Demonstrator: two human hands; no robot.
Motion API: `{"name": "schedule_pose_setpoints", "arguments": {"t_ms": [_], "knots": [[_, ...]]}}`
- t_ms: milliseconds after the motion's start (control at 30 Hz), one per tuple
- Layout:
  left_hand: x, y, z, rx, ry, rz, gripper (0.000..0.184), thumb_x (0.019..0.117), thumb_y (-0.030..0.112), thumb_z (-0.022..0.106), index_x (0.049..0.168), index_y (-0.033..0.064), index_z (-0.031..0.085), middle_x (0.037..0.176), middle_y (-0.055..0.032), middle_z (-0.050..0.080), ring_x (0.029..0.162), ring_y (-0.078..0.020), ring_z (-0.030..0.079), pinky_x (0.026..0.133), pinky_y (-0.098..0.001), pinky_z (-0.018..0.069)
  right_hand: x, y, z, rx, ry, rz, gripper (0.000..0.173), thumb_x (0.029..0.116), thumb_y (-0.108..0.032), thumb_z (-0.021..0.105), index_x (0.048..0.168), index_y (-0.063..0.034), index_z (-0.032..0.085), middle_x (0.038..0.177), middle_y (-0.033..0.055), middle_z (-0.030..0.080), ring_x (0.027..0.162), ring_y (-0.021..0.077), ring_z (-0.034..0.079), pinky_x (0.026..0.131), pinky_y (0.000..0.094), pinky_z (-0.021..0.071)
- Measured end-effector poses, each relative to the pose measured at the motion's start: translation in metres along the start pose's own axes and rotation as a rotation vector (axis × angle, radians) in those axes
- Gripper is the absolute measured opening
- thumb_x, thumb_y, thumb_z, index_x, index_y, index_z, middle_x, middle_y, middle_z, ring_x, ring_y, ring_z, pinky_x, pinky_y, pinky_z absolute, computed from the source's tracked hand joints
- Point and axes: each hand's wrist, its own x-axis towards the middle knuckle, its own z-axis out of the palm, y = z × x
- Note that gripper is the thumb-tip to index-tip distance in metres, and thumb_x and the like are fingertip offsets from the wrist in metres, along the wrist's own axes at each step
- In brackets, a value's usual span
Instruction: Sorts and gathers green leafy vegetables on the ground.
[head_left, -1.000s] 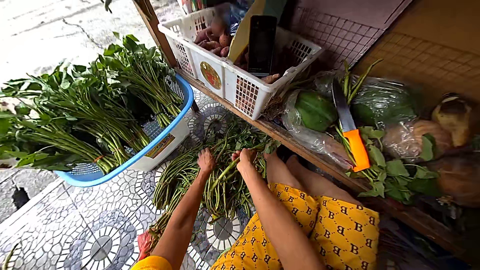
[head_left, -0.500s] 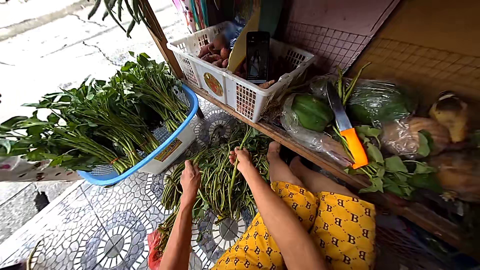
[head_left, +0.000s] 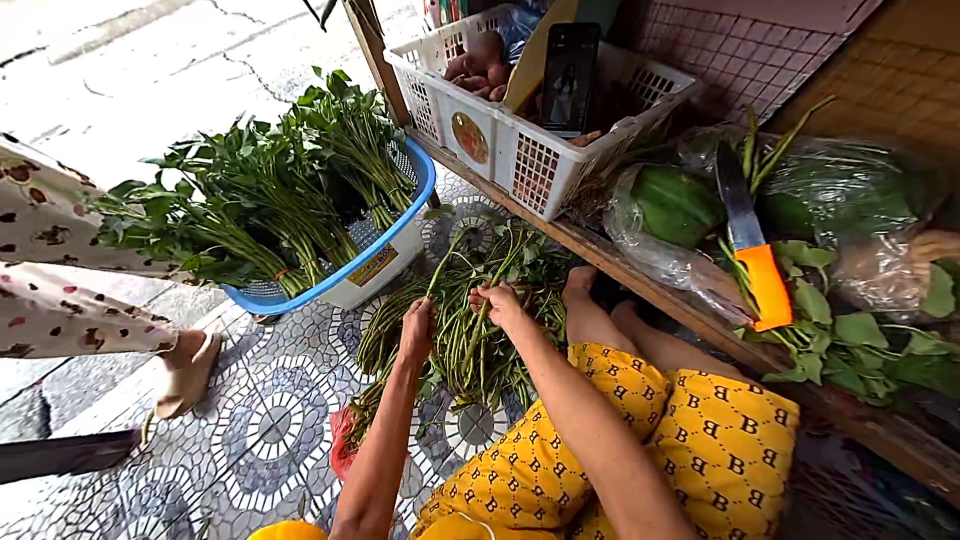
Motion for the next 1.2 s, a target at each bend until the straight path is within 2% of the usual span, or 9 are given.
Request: {"name": "schedule_pose_setpoints", "arguments": {"t_ms": [300, 467, 633, 733, 833, 933, 1000, 1067, 1200], "knots": [[-0.016, -0.025, 0.028, -0.052, 0.016, 0.013, 0.031, 0.1126, 0.017, 0.039, 0.128, -0.0031, 0.055, 0.078, -0.0018, 0.058, 0.054, -0.0047, 0.049, 0.049, -0.0178, 0.0422, -0.003, 0.017, 0.007, -0.127, -0.077, -0.033, 0.042, 0.0974, 0.003, 0.065, 0.136, 0.0013, 0.048, 0.12, 0.0191, 0.063, 0.098, 0.0225, 0.066, 0.08, 0.0356, 0.0557], [-0.017, -0.034, 0.047, 0.141, -0.002, 0.187, 0.029, 0.1105, 0.013, 0.043, 0.12, -0.0073, 0.061, 0.087, -0.0077, 0.066, 0.076, -0.0103, 0.063, 0.073, -0.0269, 0.0546, -0.003, 0.025, 0.008, -0.194, -0.062, -0.085, 0.04, 0.0971, -0.001, 0.067, 0.134, 0.0019, 0.052, 0.113, 0.0184, 0.063, 0.092, 0.0199, 0.063, 0.081, 0.0337, 0.0535], [-0.021, -0.043, 0.056, 0.411, -0.049, 0.2, 0.032, 0.1074, 0.019, 0.053, 0.129, -0.001, 0.065, 0.104, -0.0148, 0.072, 0.092, -0.0184, 0.069, 0.088, -0.0387, 0.0548, 0.002, 0.024, 0.0, -0.202, -0.01, -0.112, 0.039, 0.1036, -0.01, 0.061, 0.14, 0.0012, 0.052, 0.129, 0.0209, 0.06, 0.11, 0.027, 0.061, 0.094, 0.0422, 0.0513], [-0.007, -0.058, 0.05, 0.5, -0.168, 0.114, 0.033, 0.1079, 0.026, 0.052, 0.118, -0.0001, 0.07, 0.1, -0.0123, 0.072, 0.086, -0.0171, 0.067, 0.083, -0.0374, 0.0552, 0.003, 0.012, -0.014, -0.133, 0.161, -0.075, 0.036, 0.1122, -0.016, 0.04, 0.142, 0.0029, 0.044, 0.115, 0.0201, 0.063, 0.088, 0.023, 0.063, 0.078, 0.0381, 0.0527], [0.024, -0.077, 0.04, 0.635, -0.093, 0.094, 0.031, 0.1087, 0.019, 0.048, 0.121, -0.0025, 0.068, 0.111, -0.0204, 0.07, 0.103, -0.0283, 0.069, 0.095, -0.0465, 0.0542, 0.012, 0.0, -0.029, -0.037, 0.335, -0.04, 0.032, 0.1085, -0.009, 0.038, 0.139, 0.0007, 0.043, 0.103, 0.0149, 0.053, 0.077, 0.021, 0.057, 0.068, 0.0354, 0.052], [0.049, -0.086, 0.041, 0.915, -0.022, 0.06, 0.031, 0.1046, 0.016, 0.054, 0.13, -0.0004, 0.064, 0.127, -0.0239, 0.066, 0.123, -0.0361, 0.062, 0.107, -0.0518, 0.0464, 0.018, 0.0, -0.035, -0.092, 0.436, -0.036, 0.038, 0.1081, -0.011, 0.041, 0.144, 0.0002, 0.043, 0.128, 0.023, 0.052, 0.1, 0.0305, 0.057, 0.084, 0.0469, 0.0505], [0.064, -0.097, 0.038, 1.043, -0.046, -0.031, 0.055, 0.0974, 0.026, 0.068, 0.143, -0.0021, 0.052, 0.147, -0.0307, 0.048, 0.137, -0.0448, 0.047, 0.112, -0.0566, 0.0411, 0.018, 0.002, -0.033, -0.104, 0.412, -0.042, 0.043, 0.1135, -0.025, 0.035, 0.15, -0.0032, 0.034, 0.128, 0.0227, 0.05, 0.099, 0.0302, 0.055, 0.084, 0.047, 0.0494], [0.069, -0.102, 0.038, 1.171, -0.084, -0.103, 0.08, 0.0905, 0.035, 0.077, 0.151, -0.002, 0.04, 0.156, -0.0325, 0.035, 0.142, -0.0476, 0.04, 0.111, -0.0588, 0.042, 0.015, 0.002, -0.027, -0.109, 0.384, -0.043, 0.04, 0.1116, -0.02, 0.039, 0.149, -0.0071, 0.035, 0.116, 0.0175, 0.052, 0.083, 0.0232, 0.056, 0.069, 0.0376, 0.05], [0.075, -0.097, 0.029, 1.158, -0.161, -0.081, 0.051, 0.0981, 0.026, 0.063, 0.142, 0.0011, 0.053, 0.14, -0.0264, 0.057, 0.131, -0.0416, 0.056, 0.107, -0.0595, 0.0448, 0.01, -0.003, -0.018, -0.178, 0.335, -0.05, 0.039, 0.1104, -0.014, 0.038, 0.148, -0.0086, 0.034, 0.108, 0.014, 0.05, 0.073, 0.0189, 0.051, 0.06, 0.0331, 0.0445]]}}
